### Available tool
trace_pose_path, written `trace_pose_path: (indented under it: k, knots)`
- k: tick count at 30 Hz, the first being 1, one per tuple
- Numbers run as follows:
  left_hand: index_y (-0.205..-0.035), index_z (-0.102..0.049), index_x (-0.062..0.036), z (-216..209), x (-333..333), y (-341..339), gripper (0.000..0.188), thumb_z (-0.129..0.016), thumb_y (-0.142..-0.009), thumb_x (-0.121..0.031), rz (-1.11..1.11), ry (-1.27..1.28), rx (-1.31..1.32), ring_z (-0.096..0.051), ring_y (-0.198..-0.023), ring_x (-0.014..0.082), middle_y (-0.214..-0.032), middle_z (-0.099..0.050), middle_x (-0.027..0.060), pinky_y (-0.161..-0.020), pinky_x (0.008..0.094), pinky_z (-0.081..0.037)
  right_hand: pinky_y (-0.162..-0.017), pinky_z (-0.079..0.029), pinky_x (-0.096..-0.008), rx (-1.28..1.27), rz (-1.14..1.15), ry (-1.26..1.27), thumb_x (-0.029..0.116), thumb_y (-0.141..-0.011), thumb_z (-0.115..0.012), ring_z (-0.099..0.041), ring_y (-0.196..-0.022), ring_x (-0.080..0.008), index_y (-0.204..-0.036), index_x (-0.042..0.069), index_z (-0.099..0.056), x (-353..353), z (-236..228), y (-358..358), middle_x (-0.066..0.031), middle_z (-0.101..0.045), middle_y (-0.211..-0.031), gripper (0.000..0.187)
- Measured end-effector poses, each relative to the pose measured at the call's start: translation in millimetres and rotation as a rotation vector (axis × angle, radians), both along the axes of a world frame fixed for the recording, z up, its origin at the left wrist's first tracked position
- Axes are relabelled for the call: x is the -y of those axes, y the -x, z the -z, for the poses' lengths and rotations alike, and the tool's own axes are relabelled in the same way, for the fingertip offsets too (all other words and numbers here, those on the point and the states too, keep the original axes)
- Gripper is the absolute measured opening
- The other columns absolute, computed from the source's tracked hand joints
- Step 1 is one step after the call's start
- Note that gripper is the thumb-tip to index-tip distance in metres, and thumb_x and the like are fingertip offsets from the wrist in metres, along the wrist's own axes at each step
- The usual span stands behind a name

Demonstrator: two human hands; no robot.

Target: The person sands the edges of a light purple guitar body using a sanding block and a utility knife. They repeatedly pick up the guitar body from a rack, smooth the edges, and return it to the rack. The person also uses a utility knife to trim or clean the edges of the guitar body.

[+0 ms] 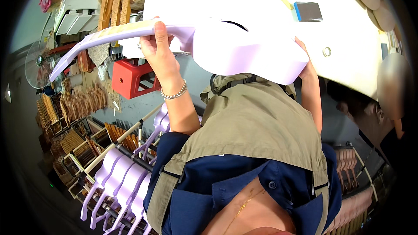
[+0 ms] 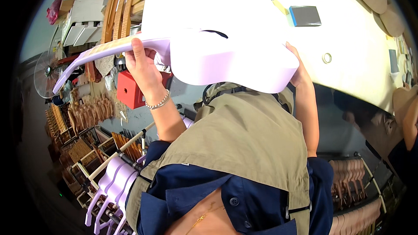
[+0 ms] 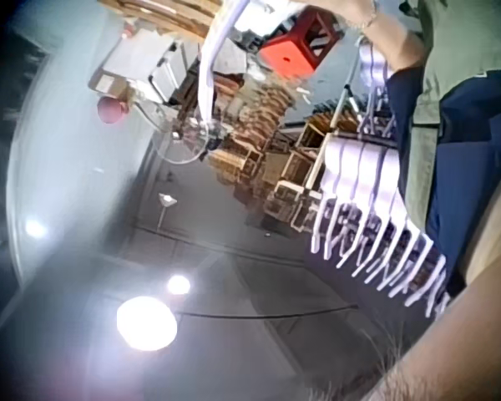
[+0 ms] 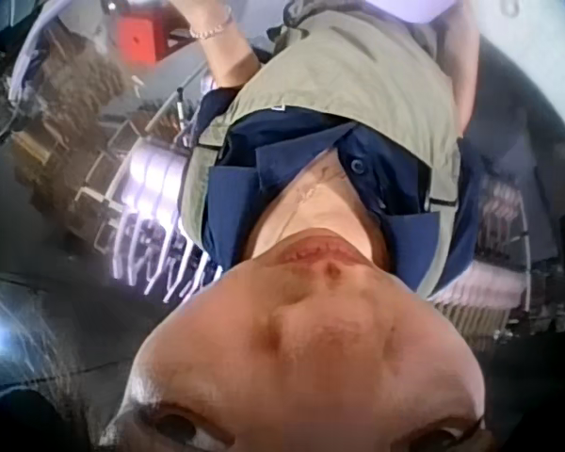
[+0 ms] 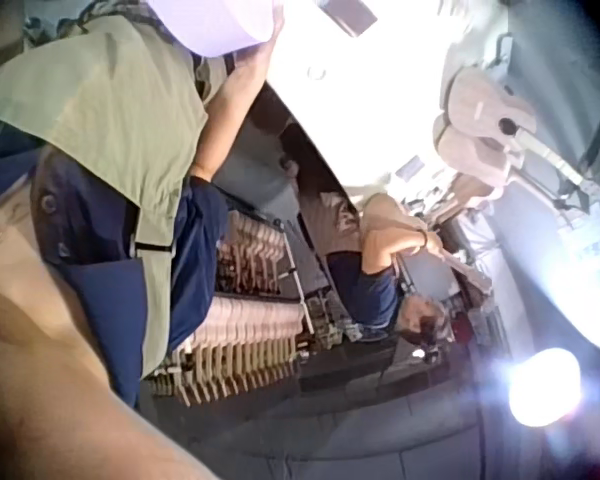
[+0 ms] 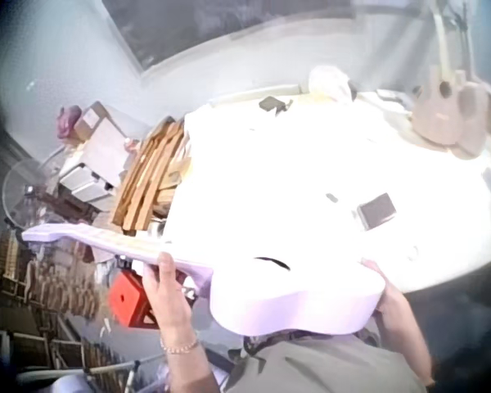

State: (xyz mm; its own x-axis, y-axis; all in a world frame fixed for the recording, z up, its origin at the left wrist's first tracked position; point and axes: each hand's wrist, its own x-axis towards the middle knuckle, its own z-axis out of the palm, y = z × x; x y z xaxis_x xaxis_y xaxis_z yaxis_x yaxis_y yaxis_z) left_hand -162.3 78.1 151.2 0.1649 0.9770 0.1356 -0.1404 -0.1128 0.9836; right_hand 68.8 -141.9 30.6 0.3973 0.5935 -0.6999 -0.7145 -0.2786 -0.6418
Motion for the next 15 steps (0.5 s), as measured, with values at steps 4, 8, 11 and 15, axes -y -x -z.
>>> trace_pose_path:
  k: [4, 8, 11, 15]
  knots:
    - [-0.127, -0.034, 0.0054, -12.5, -0.4, 7.1, 0.052, -0.054, -0.090, -0.025, 0.238, -0.108, 0.149, -0.054, -0.106, 0.0297, -0.121, -0.049, 0.0220, -0.090, 0.0384, -0.045, -0.090, -0.040, -0.0360, 0.046, 0.012, -0.197, 0.044, -0.077, -0.063, -0.049, -0.109, -0.0240, -0.126, 0.002, -0.044, 15.4, 25.3, -10.1, -0.0156, -0.051, -0.119, 0.067]
    - [-0.139, -0.018, -0.0031, -33.4, 6.7, 1.8, 0.063, -0.047, -0.092, -0.033, 0.281, -0.214, 0.012, -0.052, -0.110, 0.0329, -0.123, -0.047, 0.0278, -0.092, 0.0413, -0.043, -0.087, -0.042, -0.0343, 0.361, -0.127, -0.445, 0.009, -0.061, -0.079, -0.049, -0.105, -0.0192, -0.121, 0.003, -0.047, 13.5, 16.1, -27.4, -0.0102, -0.053, -0.111, 0.068]
    - [-0.143, -0.003, -0.0119, -29.0, 11.4, -6.9, 0.075, -0.039, -0.089, -0.050, 0.375, -0.215, 0.163, -0.055, -0.107, 0.0307, -0.119, -0.049, 0.0306, -0.090, 0.0372, -0.043, -0.081, -0.046, -0.0329, 0.745, -0.143, -0.276, 0.005, -0.066, -0.076, -0.053, -0.098, -0.0200, -0.116, 0.001, -0.051, 2.3, 19.0, -16.3, -0.0086, -0.055, -0.107, 0.056]
    - [-0.142, 0.010, -0.0191, -38.8, 32.2, -16.4, 0.087, -0.029, -0.081, -0.068, 0.379, -0.205, 0.101, -0.056, -0.105, 0.0290, -0.117, -0.048, 0.0346, -0.089, 0.0323, -0.043, -0.081, -0.046, -0.0327, 0.792, -0.089, -0.232, 0.006, -0.066, -0.076, -0.054, -0.097, -0.0198, -0.115, 0.001, -0.051, -11.8, 27.9, -3.2, -0.0085, -0.056, -0.107, 0.055]
